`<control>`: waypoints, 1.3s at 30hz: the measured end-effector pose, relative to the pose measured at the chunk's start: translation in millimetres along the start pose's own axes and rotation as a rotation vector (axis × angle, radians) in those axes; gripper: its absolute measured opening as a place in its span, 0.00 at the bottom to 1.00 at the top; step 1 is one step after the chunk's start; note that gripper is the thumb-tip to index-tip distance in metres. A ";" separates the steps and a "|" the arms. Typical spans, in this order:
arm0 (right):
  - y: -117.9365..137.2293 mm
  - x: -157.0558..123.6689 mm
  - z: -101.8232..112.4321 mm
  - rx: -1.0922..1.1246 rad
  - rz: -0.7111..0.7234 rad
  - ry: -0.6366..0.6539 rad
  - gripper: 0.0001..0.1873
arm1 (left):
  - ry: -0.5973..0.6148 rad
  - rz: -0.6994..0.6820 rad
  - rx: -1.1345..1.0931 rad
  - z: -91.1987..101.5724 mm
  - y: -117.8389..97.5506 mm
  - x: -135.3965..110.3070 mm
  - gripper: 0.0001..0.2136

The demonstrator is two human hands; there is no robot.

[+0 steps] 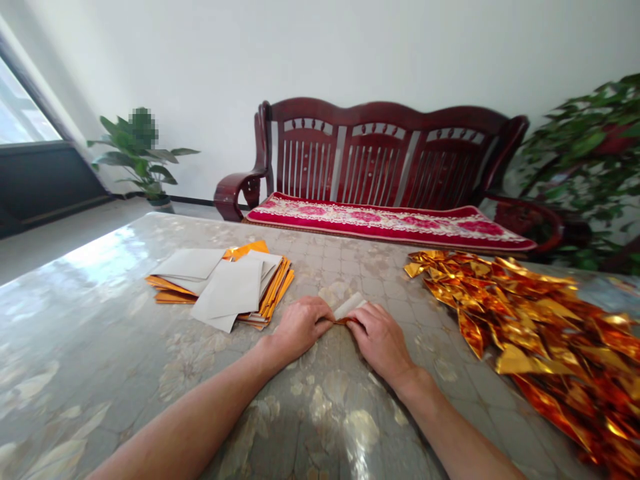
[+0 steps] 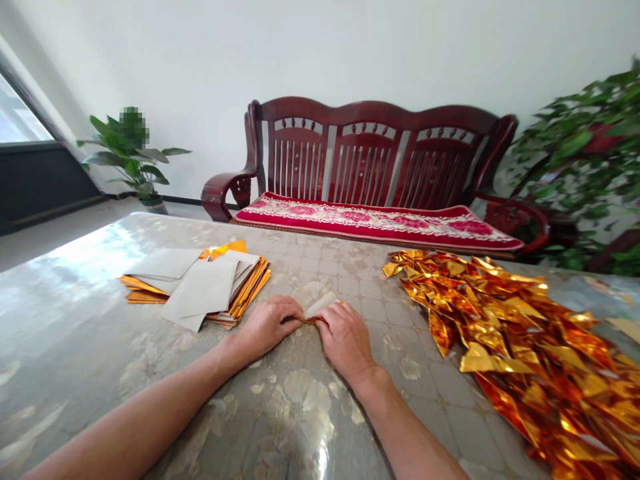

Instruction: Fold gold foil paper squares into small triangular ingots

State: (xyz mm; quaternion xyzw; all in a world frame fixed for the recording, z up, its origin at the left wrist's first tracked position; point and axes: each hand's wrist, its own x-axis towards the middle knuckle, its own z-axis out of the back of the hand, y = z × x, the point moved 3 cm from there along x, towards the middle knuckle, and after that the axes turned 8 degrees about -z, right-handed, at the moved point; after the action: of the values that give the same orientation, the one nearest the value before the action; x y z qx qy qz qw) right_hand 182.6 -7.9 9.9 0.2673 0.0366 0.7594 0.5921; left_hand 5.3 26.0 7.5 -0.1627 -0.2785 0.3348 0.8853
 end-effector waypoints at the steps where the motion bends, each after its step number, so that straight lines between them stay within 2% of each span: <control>1: 1.0 -0.3 0.5 -0.001 0.004 0.000 0.05 | 0.004 -0.001 0.019 0.1 -1.3 -0.3 0.06; 12: 7.4 -2.8 4.3 -0.032 0.025 -0.008 0.07 | 0.061 -0.063 0.246 -0.9 -13.3 -1.3 0.08; 23: 8.2 0.8 0.2 -0.107 -0.085 0.048 0.10 | 0.044 -0.011 0.060 1.0 -7.6 -3.2 0.07; 39: 5.8 2.4 -3.6 -0.104 -0.140 0.023 0.08 | 0.096 -0.076 0.079 3.7 -8.8 -6.2 0.09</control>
State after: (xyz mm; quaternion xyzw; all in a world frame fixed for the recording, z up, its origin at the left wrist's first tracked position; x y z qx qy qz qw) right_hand 175.4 -6.5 9.8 0.2245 0.0225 0.7201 0.6562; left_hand 3.6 15.8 12.2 -0.1327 -0.2282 0.3036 0.9155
